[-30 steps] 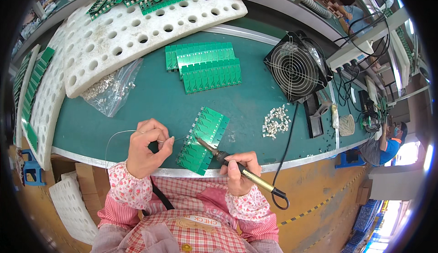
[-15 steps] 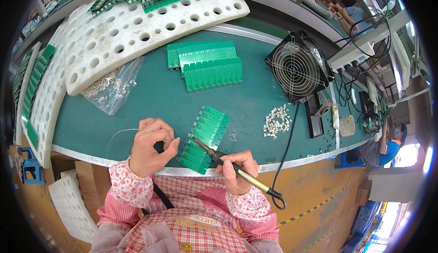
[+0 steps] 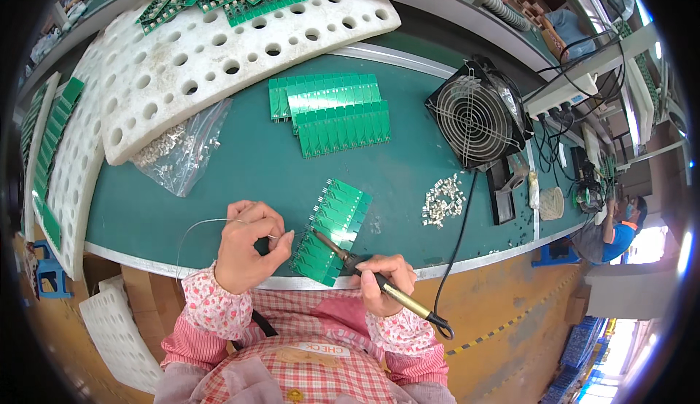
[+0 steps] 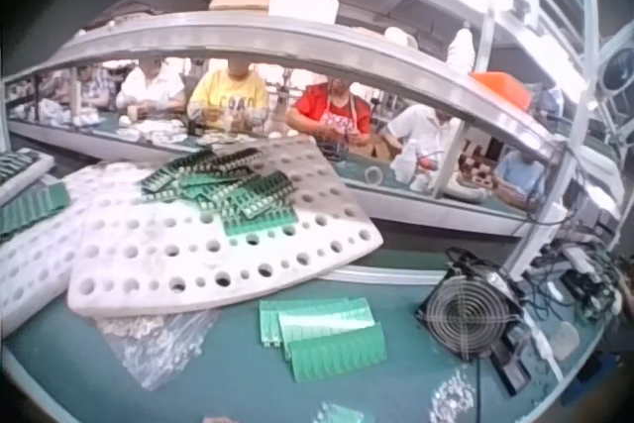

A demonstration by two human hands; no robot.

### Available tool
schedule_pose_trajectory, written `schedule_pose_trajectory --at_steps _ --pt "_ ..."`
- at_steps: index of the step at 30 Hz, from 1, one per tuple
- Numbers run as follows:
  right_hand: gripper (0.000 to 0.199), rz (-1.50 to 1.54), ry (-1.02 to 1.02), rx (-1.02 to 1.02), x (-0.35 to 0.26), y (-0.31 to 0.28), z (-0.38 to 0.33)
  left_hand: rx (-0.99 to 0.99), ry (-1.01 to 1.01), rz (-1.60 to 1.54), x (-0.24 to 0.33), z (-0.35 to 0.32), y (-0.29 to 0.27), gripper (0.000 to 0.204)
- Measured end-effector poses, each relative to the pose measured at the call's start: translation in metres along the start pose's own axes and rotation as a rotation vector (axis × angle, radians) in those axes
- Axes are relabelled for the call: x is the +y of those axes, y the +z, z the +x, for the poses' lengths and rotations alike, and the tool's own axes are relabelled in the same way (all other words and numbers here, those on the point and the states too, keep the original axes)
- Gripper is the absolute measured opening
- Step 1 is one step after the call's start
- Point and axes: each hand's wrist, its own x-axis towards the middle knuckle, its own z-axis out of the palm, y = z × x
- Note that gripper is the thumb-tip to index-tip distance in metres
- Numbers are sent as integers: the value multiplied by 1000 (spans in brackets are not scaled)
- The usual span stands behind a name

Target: The person solders connections on electronic circuit board strips using a soldering iron and soldering wire.

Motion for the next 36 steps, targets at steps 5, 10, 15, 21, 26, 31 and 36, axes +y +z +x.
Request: schedule_pose_trajectory --at_steps 5,10,15,21,26,31,36 --pt "9 -38 -25 -30 -1 -2 1 -20 -35 -37 -2 1 -1 26" --pt "9 46 14 42 -2 2 -1 1 -80 -84 -4 -1 -4 26" --pt "9 34 62 33 -2 0 -1 -20 -24 -37 1 2 -1 26" --pt "9 -32 36 -30 -6 1 3 -17 1 28 -1 0 3 25" --pt "8 -45 29 -46 -7 -1 5 -17 -25 21 2 1 5 24" --pt "7 -78 24 -72 -9 -3 6 -48 -27 44 3 2 5 24" --pt "7 -39 27 -64 -10 -1 8 -46 -32 66 2 3 6 23"
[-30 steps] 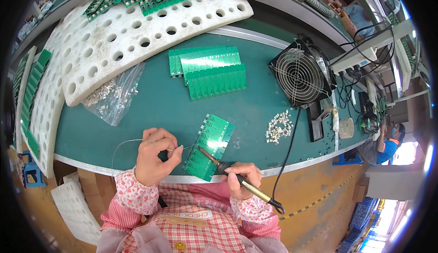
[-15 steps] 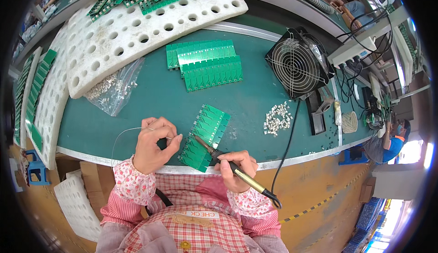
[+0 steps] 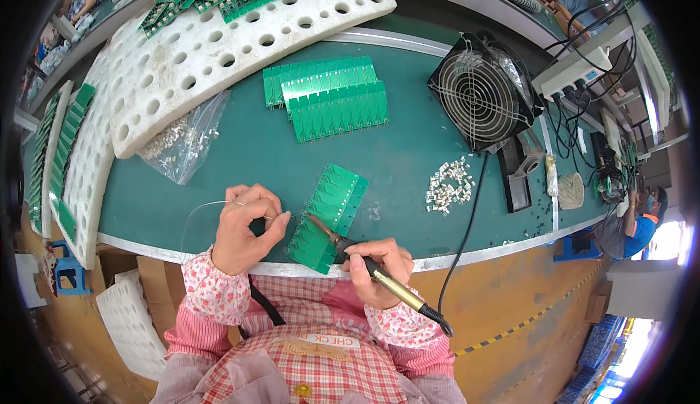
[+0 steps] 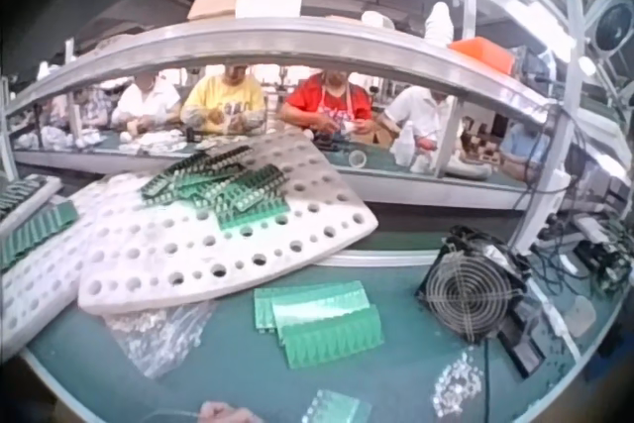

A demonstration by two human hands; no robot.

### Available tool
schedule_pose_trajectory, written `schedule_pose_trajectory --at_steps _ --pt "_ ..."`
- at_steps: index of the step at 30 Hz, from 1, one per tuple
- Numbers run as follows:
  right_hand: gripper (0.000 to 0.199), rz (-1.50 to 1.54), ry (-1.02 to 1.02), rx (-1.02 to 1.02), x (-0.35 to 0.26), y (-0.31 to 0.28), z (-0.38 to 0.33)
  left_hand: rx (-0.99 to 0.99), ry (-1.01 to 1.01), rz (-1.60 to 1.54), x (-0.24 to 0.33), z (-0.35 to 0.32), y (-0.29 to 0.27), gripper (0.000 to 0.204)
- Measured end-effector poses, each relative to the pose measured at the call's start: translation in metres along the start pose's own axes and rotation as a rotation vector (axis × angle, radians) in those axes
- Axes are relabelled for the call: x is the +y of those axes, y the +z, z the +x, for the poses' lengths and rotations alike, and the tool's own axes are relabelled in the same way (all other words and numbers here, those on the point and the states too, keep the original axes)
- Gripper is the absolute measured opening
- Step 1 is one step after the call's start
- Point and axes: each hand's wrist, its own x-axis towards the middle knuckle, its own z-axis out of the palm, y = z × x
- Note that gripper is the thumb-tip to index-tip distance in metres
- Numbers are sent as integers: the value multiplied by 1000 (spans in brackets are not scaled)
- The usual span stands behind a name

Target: The person solders connections on electronic circuit board strips using a soldering iron and soldering wire.

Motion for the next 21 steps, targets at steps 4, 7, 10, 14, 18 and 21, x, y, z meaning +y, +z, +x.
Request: schedule_pose_trajectory --at_steps 4,7,10,14,18,21 --pt "5 -7 27 3 1 0 -2 23 -1 -55 0 -2 -2 23" --pt "5 -3 48 3 2 0 -3 47 -34 -112 -2 -7 -6 23" --pt "7 27 89 100 3 2 -9 49 -76 -154 2 -10 -9 23" --pt "10 210 77 167 2 1 -10 26 -26 -127 -3 -15 -11 24" --pt "8 179 -20 68 5 1 -7 8 -14 -93 -2 -12 -10 26" --pt "7 128 -67 32 10 -1 -6 -26 -2 -71 -3 -11 -9 27"
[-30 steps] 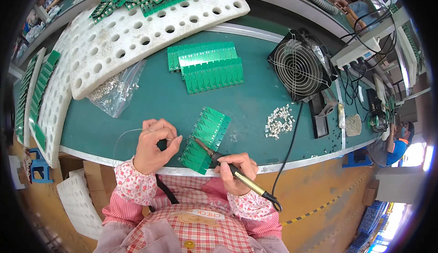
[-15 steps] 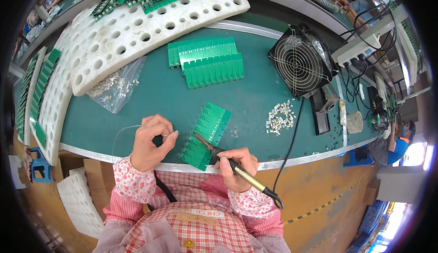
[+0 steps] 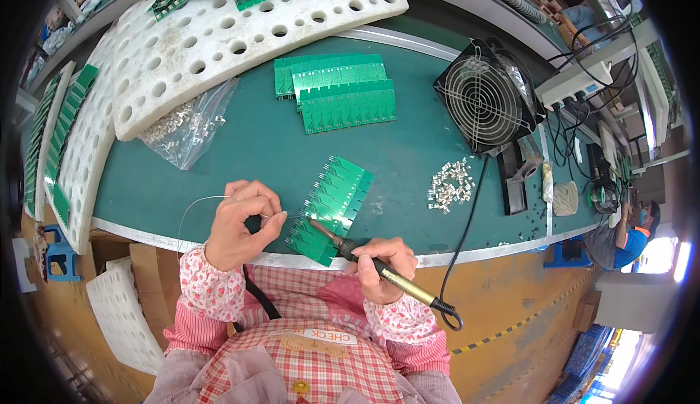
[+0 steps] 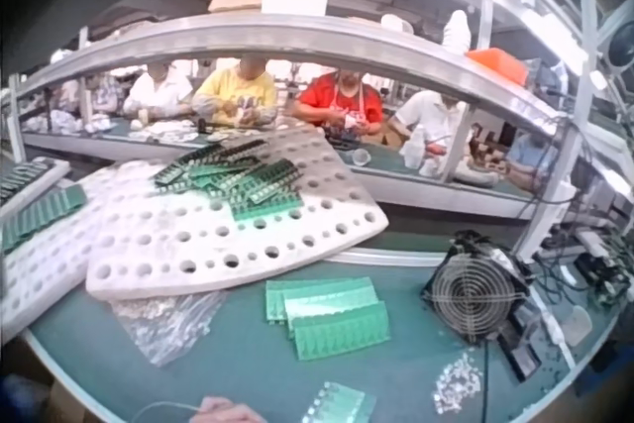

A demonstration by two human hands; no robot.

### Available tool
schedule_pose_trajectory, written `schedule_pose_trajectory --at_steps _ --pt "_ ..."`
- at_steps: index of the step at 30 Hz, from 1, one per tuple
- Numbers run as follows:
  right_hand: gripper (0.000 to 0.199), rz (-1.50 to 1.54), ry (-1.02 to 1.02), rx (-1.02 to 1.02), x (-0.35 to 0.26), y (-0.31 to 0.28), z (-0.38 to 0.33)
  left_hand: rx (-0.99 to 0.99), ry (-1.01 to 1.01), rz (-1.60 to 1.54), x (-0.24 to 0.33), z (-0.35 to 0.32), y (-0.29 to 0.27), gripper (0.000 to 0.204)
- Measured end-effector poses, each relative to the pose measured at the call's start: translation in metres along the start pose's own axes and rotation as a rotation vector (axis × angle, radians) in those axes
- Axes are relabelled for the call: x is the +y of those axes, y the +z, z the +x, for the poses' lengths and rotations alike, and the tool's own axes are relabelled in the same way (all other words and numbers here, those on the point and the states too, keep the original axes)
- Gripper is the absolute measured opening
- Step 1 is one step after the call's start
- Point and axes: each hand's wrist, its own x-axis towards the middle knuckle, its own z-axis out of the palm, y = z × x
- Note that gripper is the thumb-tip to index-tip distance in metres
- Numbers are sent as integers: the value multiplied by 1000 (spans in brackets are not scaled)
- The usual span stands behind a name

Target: The person solders connections on electronic circuit board strips using a soldering iron and soldering wire.

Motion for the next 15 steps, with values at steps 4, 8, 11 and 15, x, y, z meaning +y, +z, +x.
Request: schedule_pose_trajectory --at_steps 4,8,11,15 --pt "7 -29 -21 -6 -2 4 2 1 18 -4 -1 0 -1 27" --pt "12 -154 -92 -127 1 -1 3 -8 14 14 0 2 -1 26" --pt "13 -186 -117 -141 -1 -3 5 -24 16 33 1 3 0 26" --pt "11 -144 -108 -119 0 0 3 -10 36 69 1 2 2 26"
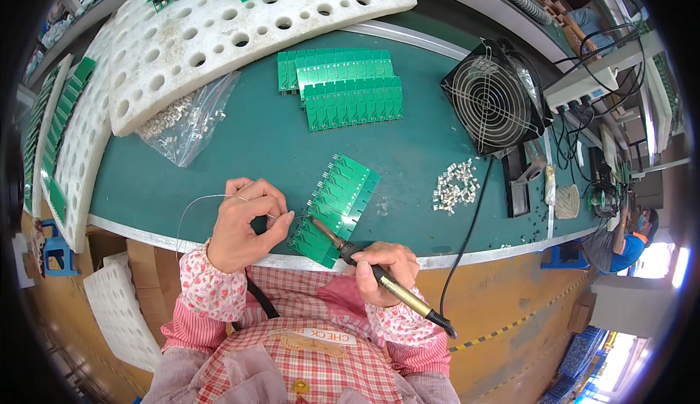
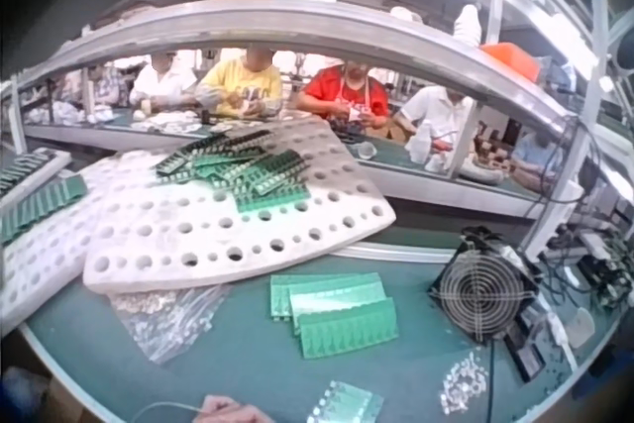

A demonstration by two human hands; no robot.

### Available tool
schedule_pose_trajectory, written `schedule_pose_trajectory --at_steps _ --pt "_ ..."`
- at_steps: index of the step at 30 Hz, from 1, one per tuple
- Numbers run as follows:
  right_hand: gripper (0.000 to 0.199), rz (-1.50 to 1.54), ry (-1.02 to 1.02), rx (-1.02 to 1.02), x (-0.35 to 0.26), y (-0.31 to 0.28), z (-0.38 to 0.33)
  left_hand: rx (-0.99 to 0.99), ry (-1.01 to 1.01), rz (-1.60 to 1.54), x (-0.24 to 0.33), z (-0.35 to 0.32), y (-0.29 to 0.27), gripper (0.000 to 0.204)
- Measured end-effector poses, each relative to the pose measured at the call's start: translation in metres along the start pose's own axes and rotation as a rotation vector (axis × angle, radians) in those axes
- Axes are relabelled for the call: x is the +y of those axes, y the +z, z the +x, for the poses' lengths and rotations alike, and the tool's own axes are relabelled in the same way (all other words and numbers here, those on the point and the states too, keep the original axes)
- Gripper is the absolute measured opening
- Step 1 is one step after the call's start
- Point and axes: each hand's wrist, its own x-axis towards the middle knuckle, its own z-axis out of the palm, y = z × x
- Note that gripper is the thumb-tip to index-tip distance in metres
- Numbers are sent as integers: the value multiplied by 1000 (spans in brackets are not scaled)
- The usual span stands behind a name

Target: The person solders connections on electronic circuit board strips using a soldering iron and soldering wire.

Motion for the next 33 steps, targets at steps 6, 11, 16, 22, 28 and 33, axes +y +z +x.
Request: schedule_pose_trajectory --at_steps 6,11,16,22,28,33 --pt "8 19 -6 40 -1 3 1 28 -9 1 0 -2 1 26" --pt "9 -12 -53 29 0 2 0 31 17 17 0 -2 1 25" --pt "8 -28 -61 34 0 2 1 62 13 4 -2 -3 4 24" --pt "7 30 9 166 2 4 -5 76 6 -23 -1 -3 4 24" --pt "7 14 26 107 3 3 -4 19 6 22 3 -1 2 23" --pt "6 26 29 81 1 3 -2 10 16 65 2 0 3 21"
